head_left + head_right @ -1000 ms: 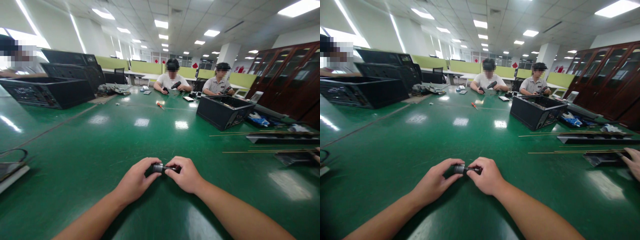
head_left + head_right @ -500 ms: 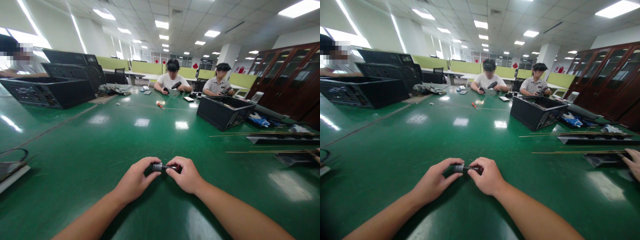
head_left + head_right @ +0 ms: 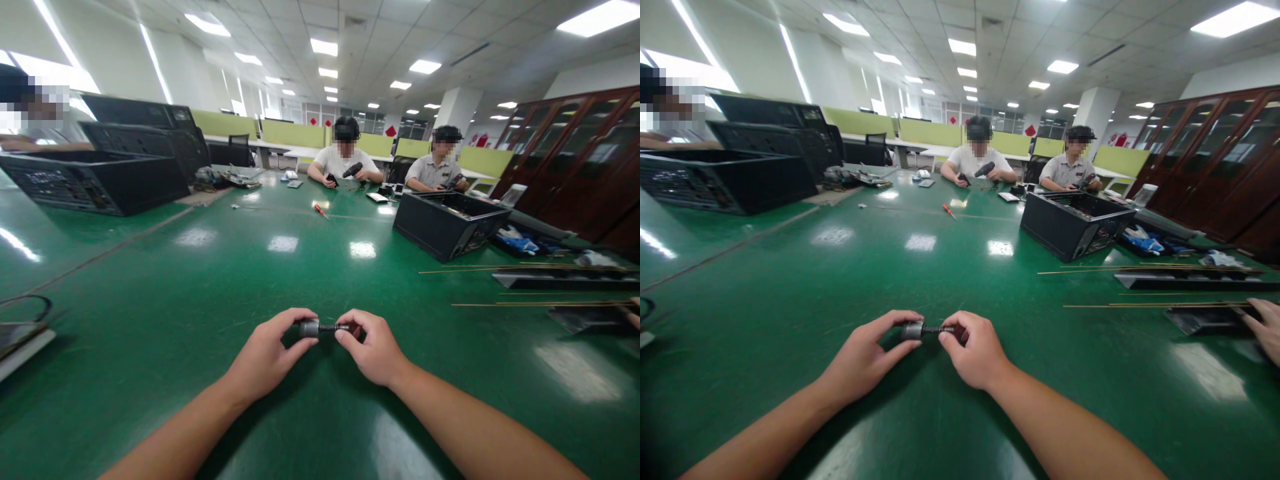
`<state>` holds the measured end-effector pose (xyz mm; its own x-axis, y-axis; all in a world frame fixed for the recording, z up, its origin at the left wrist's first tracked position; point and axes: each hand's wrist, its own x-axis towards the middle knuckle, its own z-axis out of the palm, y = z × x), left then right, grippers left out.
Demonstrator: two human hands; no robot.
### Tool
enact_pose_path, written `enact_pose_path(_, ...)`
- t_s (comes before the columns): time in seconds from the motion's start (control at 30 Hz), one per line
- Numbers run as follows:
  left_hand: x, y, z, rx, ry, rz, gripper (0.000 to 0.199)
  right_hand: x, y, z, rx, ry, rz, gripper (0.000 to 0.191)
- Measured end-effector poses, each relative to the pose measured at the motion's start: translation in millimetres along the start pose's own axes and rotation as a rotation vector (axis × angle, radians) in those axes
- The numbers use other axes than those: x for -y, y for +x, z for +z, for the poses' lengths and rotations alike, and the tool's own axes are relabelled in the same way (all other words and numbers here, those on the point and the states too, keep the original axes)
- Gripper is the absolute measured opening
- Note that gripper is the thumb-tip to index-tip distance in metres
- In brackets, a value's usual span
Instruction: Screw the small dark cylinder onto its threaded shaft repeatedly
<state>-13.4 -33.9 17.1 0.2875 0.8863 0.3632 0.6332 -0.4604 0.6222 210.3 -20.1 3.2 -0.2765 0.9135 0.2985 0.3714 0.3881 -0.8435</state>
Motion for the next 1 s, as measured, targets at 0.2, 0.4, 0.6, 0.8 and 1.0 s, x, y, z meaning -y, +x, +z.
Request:
enact_pose_path(0.2,1,0,-2.7,-0.025,0.005,0.017,0.029,-1,0,-1,-0.008,0.034,0.017,0.011)
enact_pose_path(0.4,3,1,-3.6,-0.023,0.029,0.024,0.031,-3,1,0,-0.016,0.070,0.030,0.010)
enact_pose_path(0.6,1,3,-11.3,-0.080,0.080,0.052,0.031,-17,9,0,-0.042,0.395,0.151,0.015)
enact_pose_path(0.8,-2,8,-27.8,-0.201,-0.181,-0.226,0.047,-23,19,1,-0.123,0.683,0.297,0.045)
enact_pose_path(1.0,5,-11,-73.3,-0.296,-0.365,-0.458,0.060,-21,19,4,-0.112,0.729,0.282,0.053)
